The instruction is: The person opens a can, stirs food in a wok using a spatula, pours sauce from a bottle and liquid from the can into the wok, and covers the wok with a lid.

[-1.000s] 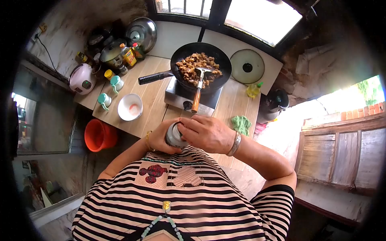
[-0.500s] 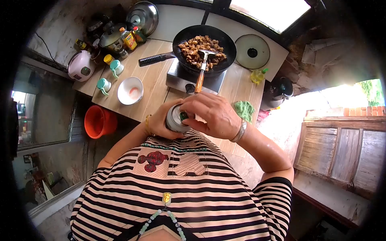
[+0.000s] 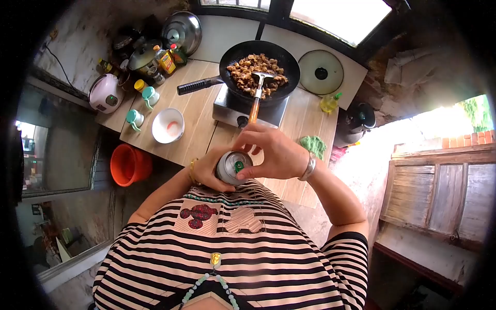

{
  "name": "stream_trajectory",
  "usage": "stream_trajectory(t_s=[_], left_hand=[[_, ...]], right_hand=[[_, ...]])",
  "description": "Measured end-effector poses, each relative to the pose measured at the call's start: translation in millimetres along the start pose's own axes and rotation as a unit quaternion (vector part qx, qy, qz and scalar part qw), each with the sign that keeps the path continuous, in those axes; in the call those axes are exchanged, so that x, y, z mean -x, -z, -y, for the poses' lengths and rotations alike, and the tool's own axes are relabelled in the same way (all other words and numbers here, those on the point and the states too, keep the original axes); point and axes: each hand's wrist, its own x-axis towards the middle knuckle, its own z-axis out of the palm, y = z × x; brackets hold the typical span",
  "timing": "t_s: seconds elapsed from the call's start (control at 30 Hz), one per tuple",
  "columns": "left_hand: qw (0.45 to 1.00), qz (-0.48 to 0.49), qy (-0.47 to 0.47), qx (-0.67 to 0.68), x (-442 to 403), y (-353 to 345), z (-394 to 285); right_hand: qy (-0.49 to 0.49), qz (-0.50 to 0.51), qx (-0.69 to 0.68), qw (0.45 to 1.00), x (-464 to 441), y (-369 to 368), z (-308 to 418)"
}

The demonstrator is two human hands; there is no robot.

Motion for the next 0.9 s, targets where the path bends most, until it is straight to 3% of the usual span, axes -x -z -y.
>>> stream_trajectory(t_s=[0.13,0.27,0.9], left_hand=[[0.999,0.013,0.013,0.030,-2.8,-1.1,5.2],[1.000,-0.003,-0.011,0.015,-5.1,-9.4,1.9],[0.999,0.013,0.003,0.040,-6.4,-19.6,7.2]], right_hand=[[0.091,-0.025,0.150,0.984,5.0,-1.8,5.5],[0.159,-0.028,0.208,0.965,12.2,-6.3,-1.8],[0.146,-0.063,0.219,0.963,27.4,-15.5,-3.0]])
